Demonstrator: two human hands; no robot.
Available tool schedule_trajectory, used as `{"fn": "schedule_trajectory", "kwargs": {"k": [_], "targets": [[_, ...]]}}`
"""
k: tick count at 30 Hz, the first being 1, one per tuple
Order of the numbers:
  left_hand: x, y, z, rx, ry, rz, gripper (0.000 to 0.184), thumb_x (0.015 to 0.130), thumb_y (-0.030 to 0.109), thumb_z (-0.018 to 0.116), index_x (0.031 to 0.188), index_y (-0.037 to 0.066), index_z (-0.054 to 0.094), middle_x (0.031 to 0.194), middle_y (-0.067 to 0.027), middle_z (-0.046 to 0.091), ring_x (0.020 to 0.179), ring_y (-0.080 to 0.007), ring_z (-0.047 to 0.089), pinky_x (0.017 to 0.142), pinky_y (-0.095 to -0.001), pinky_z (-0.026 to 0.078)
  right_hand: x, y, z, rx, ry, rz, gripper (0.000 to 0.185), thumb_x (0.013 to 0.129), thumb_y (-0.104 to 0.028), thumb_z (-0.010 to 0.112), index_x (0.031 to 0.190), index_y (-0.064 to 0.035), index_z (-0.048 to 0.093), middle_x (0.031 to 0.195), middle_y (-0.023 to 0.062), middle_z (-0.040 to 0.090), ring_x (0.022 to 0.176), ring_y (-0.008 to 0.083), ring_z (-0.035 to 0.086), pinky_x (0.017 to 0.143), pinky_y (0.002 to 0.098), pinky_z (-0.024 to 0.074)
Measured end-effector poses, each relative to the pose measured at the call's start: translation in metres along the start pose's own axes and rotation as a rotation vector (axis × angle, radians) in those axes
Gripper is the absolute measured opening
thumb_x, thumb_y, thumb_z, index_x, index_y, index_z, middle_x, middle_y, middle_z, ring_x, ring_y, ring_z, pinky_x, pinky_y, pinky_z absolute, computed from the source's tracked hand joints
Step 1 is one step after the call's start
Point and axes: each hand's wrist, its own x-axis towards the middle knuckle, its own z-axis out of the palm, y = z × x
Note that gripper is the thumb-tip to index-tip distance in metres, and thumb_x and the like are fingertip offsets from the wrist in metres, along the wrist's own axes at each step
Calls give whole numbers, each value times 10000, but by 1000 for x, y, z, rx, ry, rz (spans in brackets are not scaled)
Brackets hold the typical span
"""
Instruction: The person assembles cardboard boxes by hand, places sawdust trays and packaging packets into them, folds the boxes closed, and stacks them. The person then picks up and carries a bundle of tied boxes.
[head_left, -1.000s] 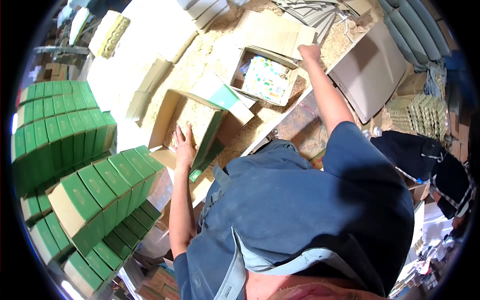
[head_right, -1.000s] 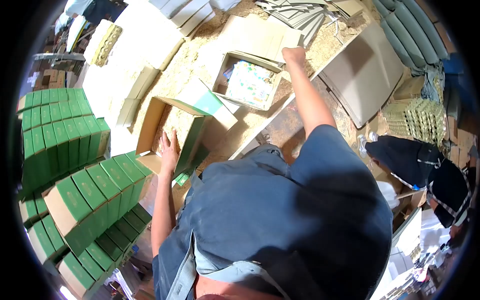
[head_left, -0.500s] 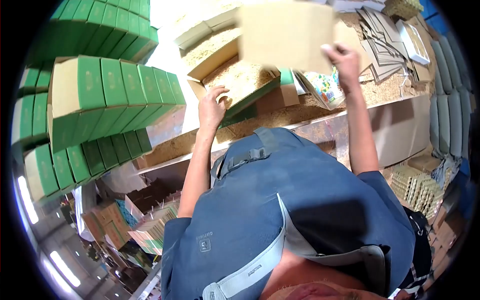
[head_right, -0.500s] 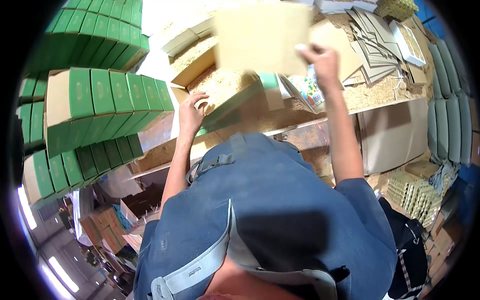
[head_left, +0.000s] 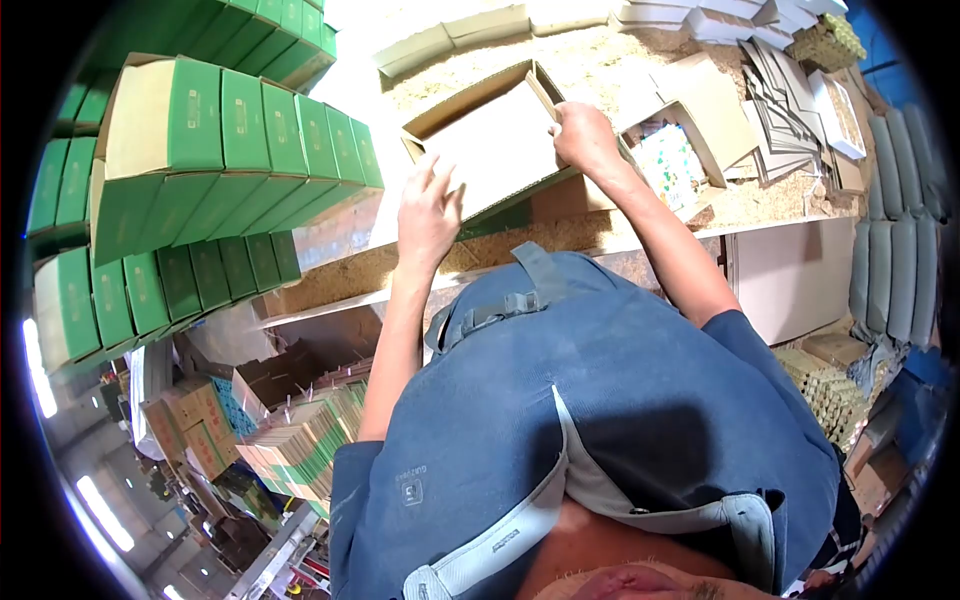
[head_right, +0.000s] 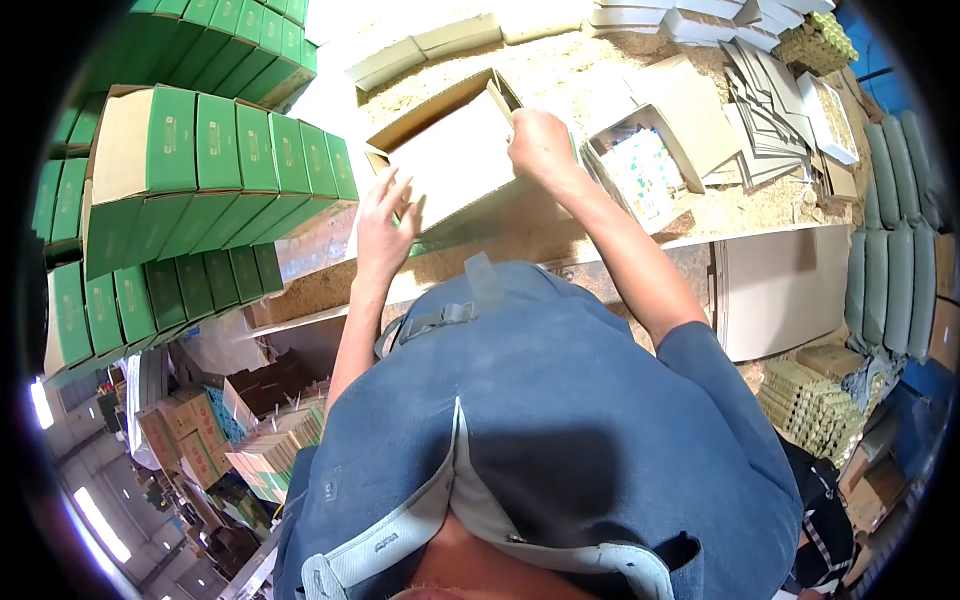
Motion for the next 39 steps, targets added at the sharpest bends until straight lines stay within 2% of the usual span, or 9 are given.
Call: {"fn": "schedule_trajectory", "kwargs": {"k": [5,9,10,13,15,19,25,30,39], "targets": [[41,3,34,84,-250,155,550,824,205,716,1349,190,552,1467,-185,402,1348,-365,385,1113,-455,339,17,-2,23,32,160,-36,77,784,-86,667,795,-10,655,746,214,658,799,380,665,766,457,524],[65,-28,76,133,-537,171,661,786,321,758,1394,313,499,1520,-168,344,1412,-369,301,1125,-519,312,7,-6,37,-196,-26,-60,295,757,-31,644,1043,21,601,1140,254,603,901,388,651,813,452,541],[67,-40,87,188,-590,207,688,776,335,768,1401,349,481,1543,-151,315,1419,-374,289,1105,-551,331,1,4,43,-56,133,-92,428,745,-4,635,1162,21,540,1303,240,504,955,385,641,835,439,542],[60,-38,88,143,-590,174,762,710,228,819,1395,312,496,1546,-151,300,1398,-401,320,1077,-516,400,-38,20,2,199,579,-390,224,766,-9,637,989,-14,657,1044,152,658,899,326,659,782,395,544],[60,-34,87,120,-568,179,796,690,168,826,1398,300,490,1530,-150,319,1386,-399,335,1089,-468,405,-63,51,-15,324,656,-76,134,773,-48,633,862,-93,722,817,126,676,782,296,665,699,373,532],[61,-28,87,138,-563,185,823,690,111,815,1408,316,468,1531,-127,309,1383,-407,332,1088,-467,411,-86,184,-4,269,432,504,182,782,-142,699,955,-97,734,902,123,694,815,281,677,744,373,549],[60,-33,94,128,-568,166,842,689,74,808,1412,325,458,1549,-122,270,1390,-415,312,1084,-490,412,-91,234,12,-268,172,614,543,736,-190,791,1252,-137,632,1148,141,601,1058,294,612,888,403,511],[59,-34,96,143,-550,167,854,687,64,809,1419,321,452,1553,-126,265,1397,-415,301,1095,-484,404,-97,239,1,48,298,669,263,808,-75,679,1040,-172,757,1103,151,645,1021,322,634,912,403,508],[57,-30,96,162,-552,134,850,702,71,803,1430,328,446,1566,-115,253,1419,-398,272,1108,-504,383,-95,235,-14,5,401,544,313,799,-116,730,1109,-84,695,1114,138,639,1078,309,610,984,391,476]]}}
